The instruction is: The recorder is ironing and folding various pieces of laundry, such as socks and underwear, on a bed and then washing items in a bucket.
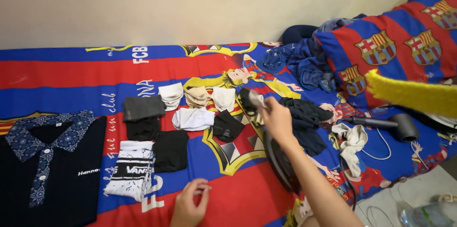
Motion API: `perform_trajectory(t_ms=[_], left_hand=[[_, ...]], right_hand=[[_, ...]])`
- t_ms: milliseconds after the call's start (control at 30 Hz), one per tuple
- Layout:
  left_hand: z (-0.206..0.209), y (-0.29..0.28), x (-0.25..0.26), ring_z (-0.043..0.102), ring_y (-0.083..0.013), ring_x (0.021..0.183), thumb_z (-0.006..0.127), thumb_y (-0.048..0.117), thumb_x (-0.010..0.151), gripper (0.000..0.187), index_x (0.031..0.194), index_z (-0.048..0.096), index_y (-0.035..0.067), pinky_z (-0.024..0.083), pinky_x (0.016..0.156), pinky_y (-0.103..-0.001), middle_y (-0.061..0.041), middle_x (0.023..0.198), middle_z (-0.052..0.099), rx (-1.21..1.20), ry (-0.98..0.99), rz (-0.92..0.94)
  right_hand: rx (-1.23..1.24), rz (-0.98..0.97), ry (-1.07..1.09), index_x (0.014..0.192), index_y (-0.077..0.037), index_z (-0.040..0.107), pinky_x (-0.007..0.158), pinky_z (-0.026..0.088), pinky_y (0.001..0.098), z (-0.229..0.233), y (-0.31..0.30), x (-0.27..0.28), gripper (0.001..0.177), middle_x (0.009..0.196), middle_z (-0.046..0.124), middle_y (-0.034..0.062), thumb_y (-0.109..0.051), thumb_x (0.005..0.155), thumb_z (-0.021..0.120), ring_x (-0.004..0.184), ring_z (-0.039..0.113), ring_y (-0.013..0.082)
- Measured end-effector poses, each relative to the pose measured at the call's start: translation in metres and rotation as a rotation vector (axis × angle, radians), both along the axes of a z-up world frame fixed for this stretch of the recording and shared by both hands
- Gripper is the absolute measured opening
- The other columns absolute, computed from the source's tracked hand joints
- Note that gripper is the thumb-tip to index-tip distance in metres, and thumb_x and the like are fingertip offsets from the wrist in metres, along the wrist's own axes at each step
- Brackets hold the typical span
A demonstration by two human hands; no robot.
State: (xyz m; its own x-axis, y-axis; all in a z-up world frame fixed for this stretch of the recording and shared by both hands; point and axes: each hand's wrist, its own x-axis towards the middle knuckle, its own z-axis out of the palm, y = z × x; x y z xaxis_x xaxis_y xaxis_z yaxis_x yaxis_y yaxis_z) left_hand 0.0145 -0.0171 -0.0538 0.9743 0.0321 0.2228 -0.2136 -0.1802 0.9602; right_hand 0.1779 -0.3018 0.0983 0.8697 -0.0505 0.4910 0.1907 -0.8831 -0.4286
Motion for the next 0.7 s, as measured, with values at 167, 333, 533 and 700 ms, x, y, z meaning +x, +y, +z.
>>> perform_trajectory(t_ms=[167, 333, 533, 700], left_hand=[[-0.001, 0.002, -0.001, 0.082, -0.0195, 0.090, 0.069, 0.000, 0.084, 0.019, 0.103, 0.069, -0.001, 0.066, 0.076, -0.030, -0.014, 0.094, 0.077, 0.056, -0.069, 0.000], [-0.005, 0.000, -0.002, 0.082, -0.0198, 0.091, 0.067, -0.002, 0.083, 0.021, 0.104, 0.068, -0.001, 0.065, 0.076, -0.029, -0.014, 0.096, 0.076, 0.078, -0.101, -0.004], [-0.048, -0.004, 0.007, 0.082, -0.0168, 0.087, 0.068, 0.001, 0.083, 0.021, 0.103, 0.072, 0.002, 0.066, 0.073, -0.030, -0.012, 0.093, 0.079, 0.065, -0.076, 0.085], [-0.095, -0.010, 0.022, 0.082, -0.0172, 0.085, 0.066, -0.001, 0.084, 0.021, 0.103, 0.075, 0.003, 0.064, 0.077, -0.031, -0.011, 0.088, 0.082, 0.043, 0.014, 0.157]], right_hand=[[-0.418, -0.062, 0.044, 0.101, -0.009, 0.069, 0.079, 0.056, 0.0468, -0.084, -0.011, 0.043, 0.015, 0.079, 0.074, 0.0164, -0.013, 0.086, 0.069, 0.077, 0.074, 0.0353], [-0.635, 0.040, 0.259, 0.096, -0.009, 0.072, 0.100, 0.044, 0.0556, -0.102, 0.005, 0.024, 0.024, 0.079, 0.075, 0.0166, -0.018, 0.073, 0.072, 0.079, 0.074, 0.0346], [-0.128, -0.294, -0.107, 0.087, -0.011, 0.073, 0.076, 0.054, 0.0527, 0.027, -0.095, -0.025, 0.020, 0.081, 0.071, 0.0205, -0.028, 0.093, 0.065, 0.079, 0.071, 0.0414], [-0.207, -0.577, 0.233, 0.105, -0.009, 0.069, 0.077, 0.055, 0.0532, -0.031, -0.266, -0.087, 0.037, 0.087, 0.072, 0.0196, -0.034, 0.080, 0.080, 0.085, 0.070, 0.0423]])
